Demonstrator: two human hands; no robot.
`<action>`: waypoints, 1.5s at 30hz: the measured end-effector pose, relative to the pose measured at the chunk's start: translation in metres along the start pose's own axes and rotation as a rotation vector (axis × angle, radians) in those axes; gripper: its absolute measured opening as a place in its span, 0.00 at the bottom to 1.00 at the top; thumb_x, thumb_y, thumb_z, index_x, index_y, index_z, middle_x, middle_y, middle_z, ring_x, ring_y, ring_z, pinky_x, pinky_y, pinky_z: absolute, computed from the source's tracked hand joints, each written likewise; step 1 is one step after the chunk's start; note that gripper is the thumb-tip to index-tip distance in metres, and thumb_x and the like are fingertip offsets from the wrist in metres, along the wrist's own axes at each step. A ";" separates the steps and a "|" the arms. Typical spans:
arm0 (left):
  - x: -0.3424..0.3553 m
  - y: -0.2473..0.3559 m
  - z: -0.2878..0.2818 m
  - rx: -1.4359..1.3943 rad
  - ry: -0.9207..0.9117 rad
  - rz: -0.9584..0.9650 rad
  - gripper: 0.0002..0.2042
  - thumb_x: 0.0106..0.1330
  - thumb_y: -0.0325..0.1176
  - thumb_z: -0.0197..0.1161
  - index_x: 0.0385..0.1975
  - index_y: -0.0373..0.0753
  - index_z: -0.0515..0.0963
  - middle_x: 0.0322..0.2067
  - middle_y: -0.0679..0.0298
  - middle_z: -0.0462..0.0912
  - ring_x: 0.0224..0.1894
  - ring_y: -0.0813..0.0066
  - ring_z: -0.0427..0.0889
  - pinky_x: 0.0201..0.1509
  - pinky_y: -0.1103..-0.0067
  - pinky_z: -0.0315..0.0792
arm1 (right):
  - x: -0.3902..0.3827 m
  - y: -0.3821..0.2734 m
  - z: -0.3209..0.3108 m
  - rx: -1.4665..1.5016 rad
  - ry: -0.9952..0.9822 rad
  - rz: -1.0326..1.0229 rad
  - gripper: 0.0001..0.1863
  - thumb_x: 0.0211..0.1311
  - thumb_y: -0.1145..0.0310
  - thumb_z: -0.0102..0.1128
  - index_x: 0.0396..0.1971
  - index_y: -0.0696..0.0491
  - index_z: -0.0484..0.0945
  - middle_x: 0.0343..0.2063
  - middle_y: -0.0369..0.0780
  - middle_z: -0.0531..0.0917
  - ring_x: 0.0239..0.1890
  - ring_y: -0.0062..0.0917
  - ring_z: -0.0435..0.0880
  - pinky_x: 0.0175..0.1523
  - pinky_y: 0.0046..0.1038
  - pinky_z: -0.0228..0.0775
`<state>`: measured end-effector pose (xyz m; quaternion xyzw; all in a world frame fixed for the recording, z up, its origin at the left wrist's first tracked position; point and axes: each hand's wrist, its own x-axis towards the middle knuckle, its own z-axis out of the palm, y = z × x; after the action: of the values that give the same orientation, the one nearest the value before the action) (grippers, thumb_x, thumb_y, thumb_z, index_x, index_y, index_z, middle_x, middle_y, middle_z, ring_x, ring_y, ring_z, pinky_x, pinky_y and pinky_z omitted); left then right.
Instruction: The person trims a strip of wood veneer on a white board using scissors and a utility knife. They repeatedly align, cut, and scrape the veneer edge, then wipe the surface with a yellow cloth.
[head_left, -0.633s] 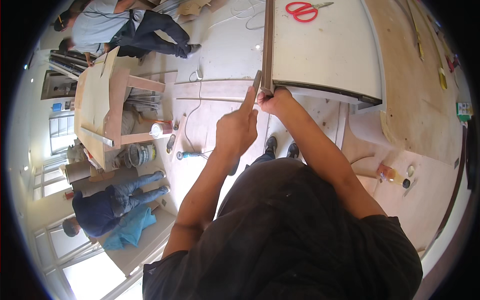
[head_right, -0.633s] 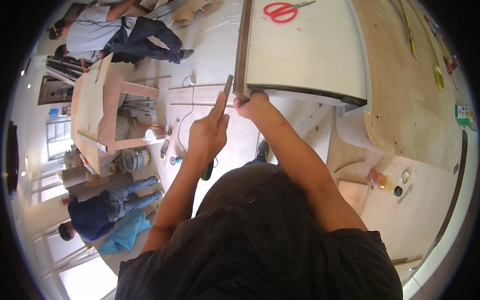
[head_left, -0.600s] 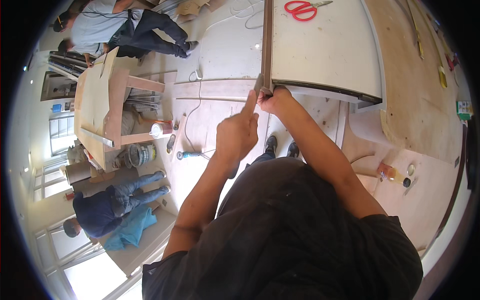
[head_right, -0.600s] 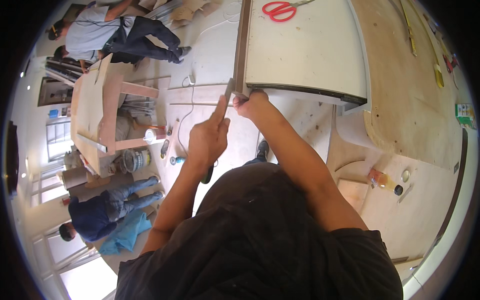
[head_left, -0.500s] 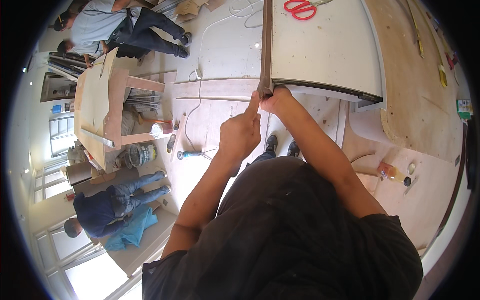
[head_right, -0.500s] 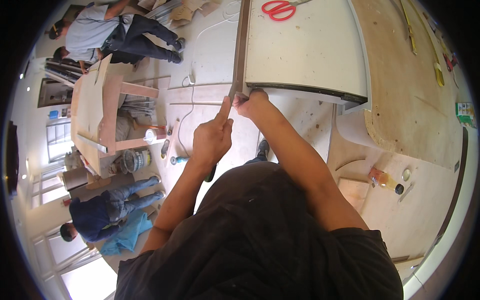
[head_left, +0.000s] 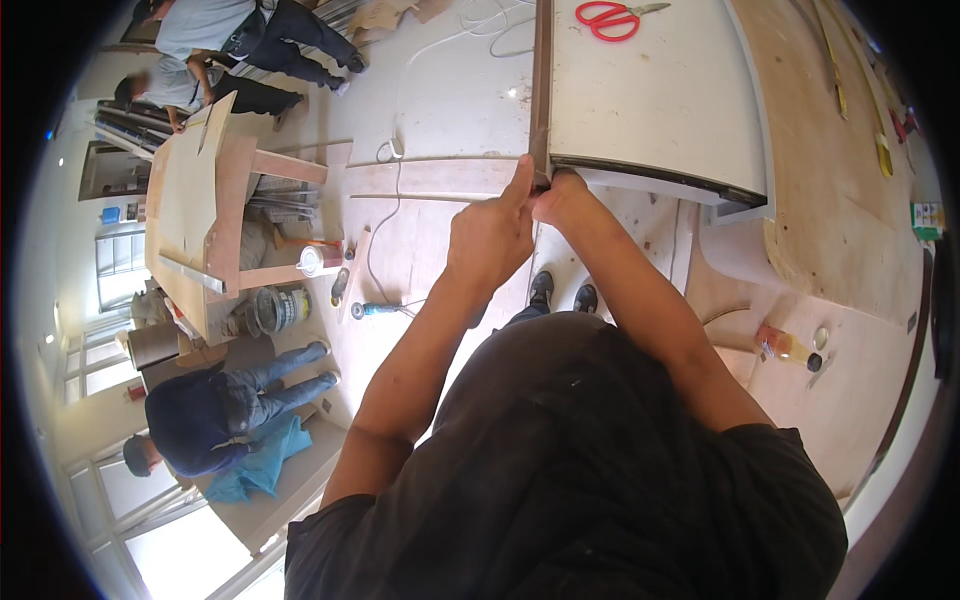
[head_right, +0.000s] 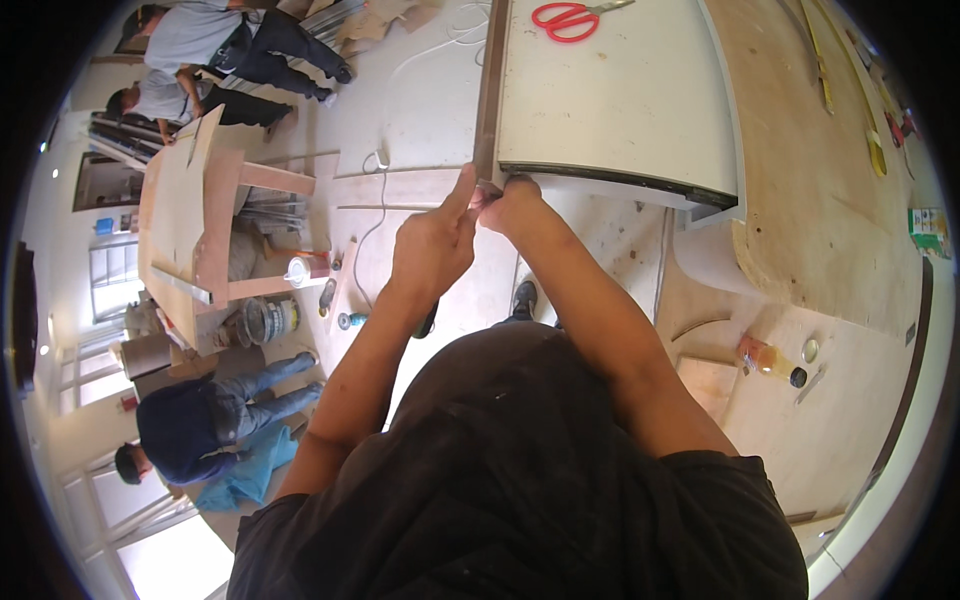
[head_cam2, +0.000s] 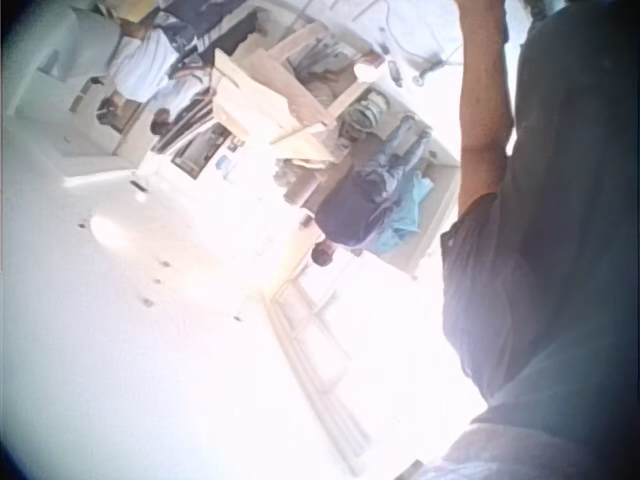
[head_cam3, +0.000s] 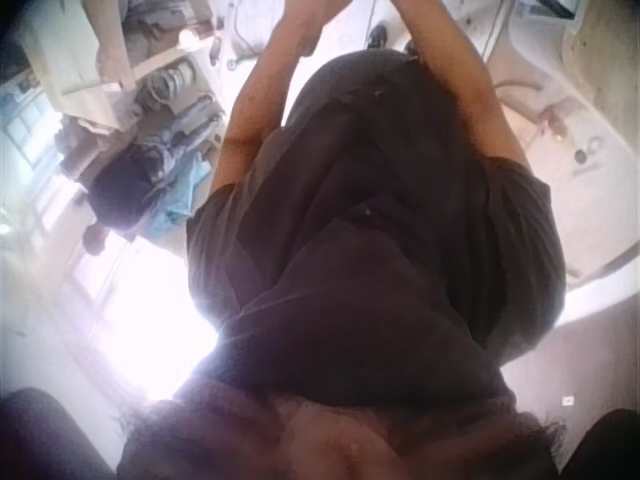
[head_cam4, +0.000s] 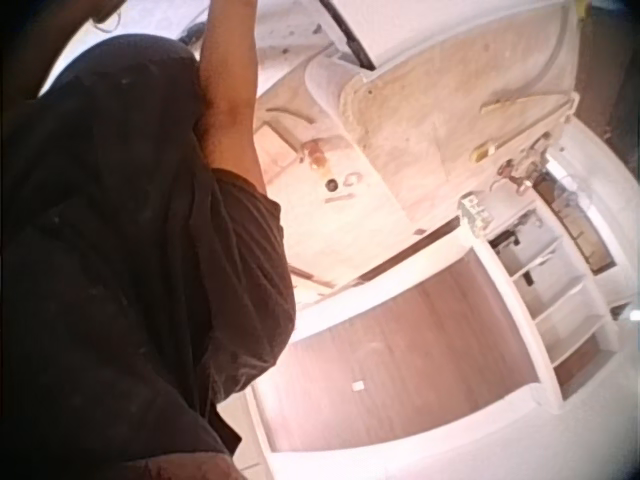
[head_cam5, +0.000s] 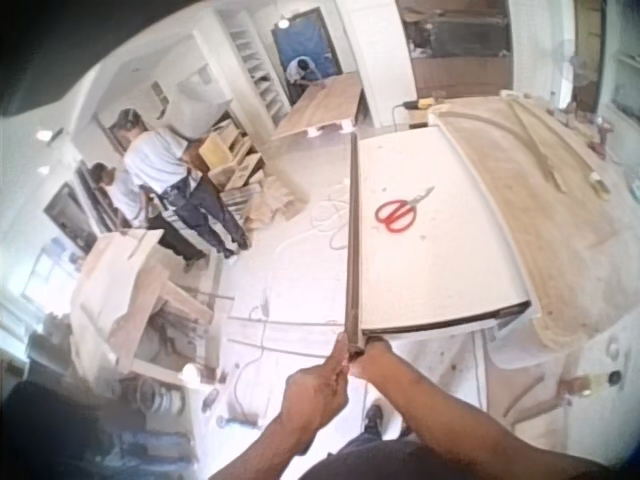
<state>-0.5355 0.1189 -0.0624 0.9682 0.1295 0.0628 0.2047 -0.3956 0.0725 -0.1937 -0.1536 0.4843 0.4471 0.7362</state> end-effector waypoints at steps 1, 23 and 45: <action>0.008 0.002 0.000 -0.030 0.018 0.026 0.27 0.72 0.34 0.62 0.71 0.46 0.72 0.20 0.49 0.81 0.23 0.45 0.82 0.30 0.57 0.75 | 0.007 -0.006 -0.003 0.019 -0.022 0.018 0.14 0.80 0.58 0.45 0.48 0.48 0.77 0.36 0.35 0.84 0.35 0.26 0.83 0.31 0.28 0.74; 0.002 -0.003 -0.005 -0.023 -0.033 0.021 0.29 0.71 0.32 0.62 0.73 0.45 0.69 0.22 0.49 0.83 0.25 0.46 0.84 0.31 0.59 0.77 | 0.011 -0.006 -0.005 0.049 0.016 0.012 0.15 0.80 0.55 0.44 0.48 0.47 0.78 0.40 0.36 0.84 0.37 0.24 0.80 0.35 0.29 0.74; 0.003 -0.008 -0.003 -0.059 -0.028 0.018 0.28 0.71 0.33 0.61 0.73 0.46 0.69 0.21 0.49 0.82 0.25 0.46 0.83 0.32 0.58 0.76 | 0.002 0.002 -0.003 -0.034 -0.012 -0.053 0.15 0.82 0.57 0.43 0.47 0.49 0.77 0.33 0.36 0.82 0.34 0.24 0.79 0.33 0.29 0.73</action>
<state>-0.5354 0.1279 -0.0629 0.9636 0.1161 0.0550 0.2344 -0.3984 0.0727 -0.1967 -0.1760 0.4678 0.4367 0.7480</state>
